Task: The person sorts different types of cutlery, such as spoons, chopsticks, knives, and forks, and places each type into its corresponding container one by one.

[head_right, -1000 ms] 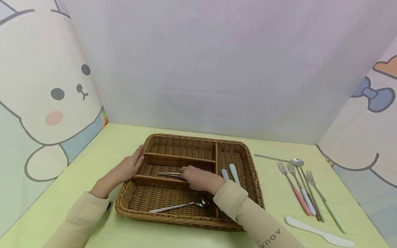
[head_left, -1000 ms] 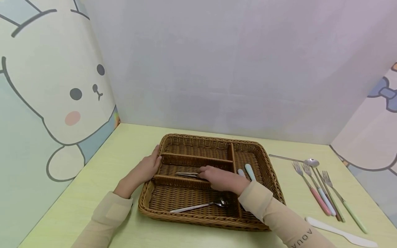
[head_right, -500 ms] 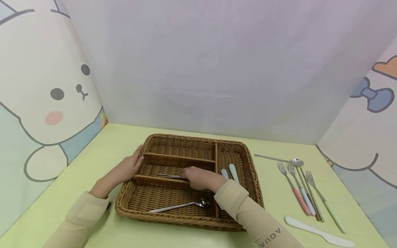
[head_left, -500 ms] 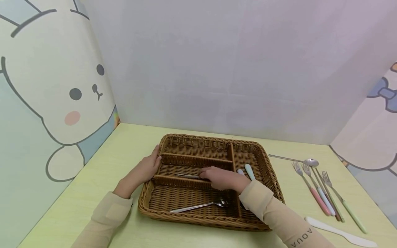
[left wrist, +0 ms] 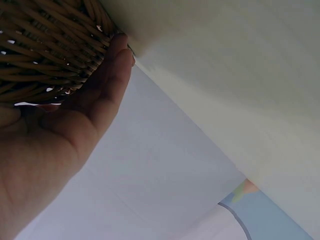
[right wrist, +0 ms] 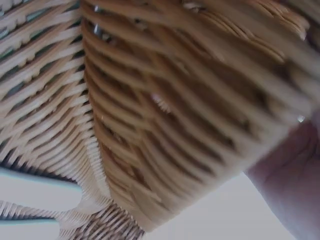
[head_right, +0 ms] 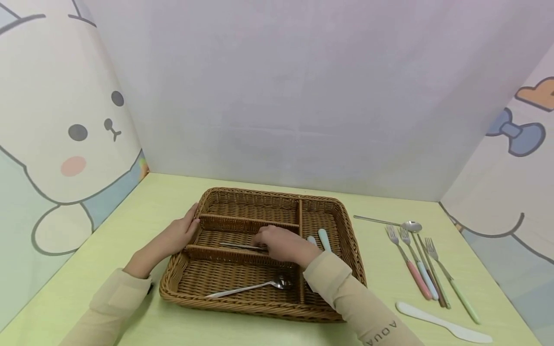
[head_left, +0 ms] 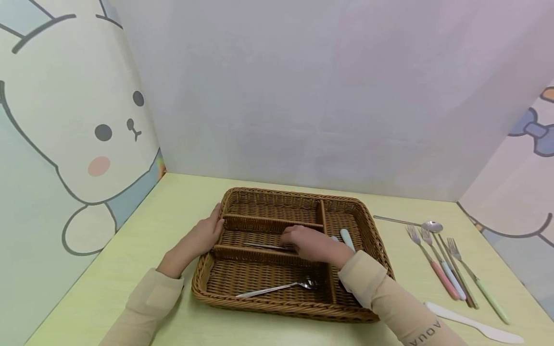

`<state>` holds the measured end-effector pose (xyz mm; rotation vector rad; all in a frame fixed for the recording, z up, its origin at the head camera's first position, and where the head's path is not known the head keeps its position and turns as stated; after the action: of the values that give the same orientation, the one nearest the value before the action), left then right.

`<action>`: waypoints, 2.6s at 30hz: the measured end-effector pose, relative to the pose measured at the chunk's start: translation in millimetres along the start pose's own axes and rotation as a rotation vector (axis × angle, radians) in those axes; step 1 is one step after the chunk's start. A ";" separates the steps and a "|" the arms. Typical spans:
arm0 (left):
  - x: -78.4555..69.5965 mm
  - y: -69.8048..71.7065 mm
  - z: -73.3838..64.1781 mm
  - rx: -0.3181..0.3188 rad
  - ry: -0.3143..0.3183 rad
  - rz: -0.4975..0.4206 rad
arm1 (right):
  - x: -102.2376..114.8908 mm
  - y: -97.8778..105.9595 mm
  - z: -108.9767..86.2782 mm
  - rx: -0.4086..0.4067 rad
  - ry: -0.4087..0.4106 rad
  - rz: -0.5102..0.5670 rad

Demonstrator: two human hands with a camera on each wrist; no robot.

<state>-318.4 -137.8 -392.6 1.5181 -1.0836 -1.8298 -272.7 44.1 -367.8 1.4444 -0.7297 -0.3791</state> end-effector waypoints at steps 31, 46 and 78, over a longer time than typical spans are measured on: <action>1.3 -0.9 0.3 -0.005 -0.010 -0.002 | -70.6 76.9 -73.4 -0.325 -0.156 -0.031; 0.1 -0.5 -0.3 -0.005 -0.012 -0.004 | -134.7 90.8 -146.7 -0.445 -0.317 -0.025; 1.4 -1.5 -0.5 -0.011 -0.016 0.005 | -233.0 32.4 -252.3 -0.307 -0.679 -0.052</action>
<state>-318.1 -138.3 -394.6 1.4953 -1.0817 -1.8453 -284.7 388.6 -379.0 1.0355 -1.1165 -1.0043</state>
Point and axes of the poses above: each hand's wrist, its own z-axis towards the middle knuckle, its own y-axis out of the back of the hand, x = y × z, the point moved 10 cm from there along z, towards the middle knuckle, and after that the axes turned 4 degrees about -x, right-handed, at the moved point
